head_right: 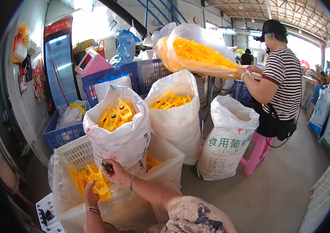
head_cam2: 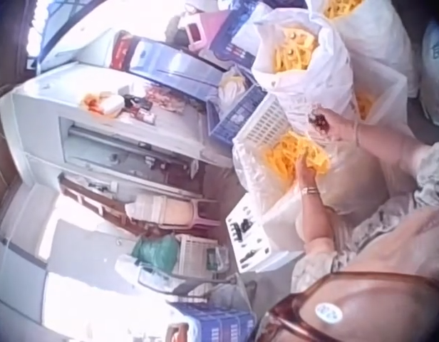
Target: Assembling small black plastic components into yellow plastic housings in a factory environment.
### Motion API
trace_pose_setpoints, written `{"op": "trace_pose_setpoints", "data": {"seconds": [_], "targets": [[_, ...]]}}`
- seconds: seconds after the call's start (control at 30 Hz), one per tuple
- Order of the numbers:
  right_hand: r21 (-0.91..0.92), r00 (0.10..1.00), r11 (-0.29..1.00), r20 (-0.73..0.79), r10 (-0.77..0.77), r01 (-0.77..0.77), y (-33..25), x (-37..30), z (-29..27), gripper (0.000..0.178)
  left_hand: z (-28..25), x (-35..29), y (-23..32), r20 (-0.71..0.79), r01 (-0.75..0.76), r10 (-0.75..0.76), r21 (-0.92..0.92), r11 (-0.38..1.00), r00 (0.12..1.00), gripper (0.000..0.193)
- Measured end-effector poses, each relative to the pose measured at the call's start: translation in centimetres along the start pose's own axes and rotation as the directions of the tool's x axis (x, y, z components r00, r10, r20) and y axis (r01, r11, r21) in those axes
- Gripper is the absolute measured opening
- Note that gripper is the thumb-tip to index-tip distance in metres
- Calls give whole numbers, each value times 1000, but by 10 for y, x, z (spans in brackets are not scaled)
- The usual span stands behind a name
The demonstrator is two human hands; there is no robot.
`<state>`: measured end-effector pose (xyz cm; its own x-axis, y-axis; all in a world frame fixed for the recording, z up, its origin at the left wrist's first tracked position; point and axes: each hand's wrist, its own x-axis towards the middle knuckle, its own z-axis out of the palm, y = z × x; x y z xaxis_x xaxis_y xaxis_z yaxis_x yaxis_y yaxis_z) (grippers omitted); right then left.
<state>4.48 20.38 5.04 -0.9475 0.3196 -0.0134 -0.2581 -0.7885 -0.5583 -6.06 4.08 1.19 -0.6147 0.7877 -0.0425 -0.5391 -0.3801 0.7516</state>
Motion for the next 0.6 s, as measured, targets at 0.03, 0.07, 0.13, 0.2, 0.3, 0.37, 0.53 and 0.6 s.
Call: {"op": "trace_pose_setpoints", "data": {"seconds": [0.03, 0.07, 0.13, 0.2, 0.3, 0.37, 0.53, 0.6], "targets": [[76, 998, 997, -64, -7, 12, -3, -2, 6, 23, 2, -1, 2, -4, 2, -2, -3, 1000, 1000, 14], [87, 999, 996, 37, -11, 7, -4, -2, 5, 21, 5, -3, 4, -3, -2, 2, 4, 1000, 1000, 14], [79, 996, 997, 93, 10, -17, -7, -4, 7, 19, 4, -3, 4, -4, -5, 5, 10, 1000, 1000, 15], [70, 988, 997, 151, 27, -38, -11, -5, 11, 18, 0, -1, 3, 0, -11, 11, -14, 1000, 1000, 15], [46, 982, 998, 186, 36, -45, -16, -13, 24, 15, 1, 0, 1, -43, -38, 38, 10, 999, 998, 14], [38, 991, 999, 133, 15, -21, -19, -19, 29, 15, 5, 0, 1, -43, -27, 27, 9, 1000, 999, 14], [-40, 992, 999, 123, 21, -16, -21, -23, 18, 16, 14, -2, 2, -22, -39, 40, 60, 997, 999, 14], [-74, 991, 997, 129, 20, -10, -17, -22, 11, 16, 14, -3, 4, 9, -26, 25, 112, 993, 1000, 14]]}}
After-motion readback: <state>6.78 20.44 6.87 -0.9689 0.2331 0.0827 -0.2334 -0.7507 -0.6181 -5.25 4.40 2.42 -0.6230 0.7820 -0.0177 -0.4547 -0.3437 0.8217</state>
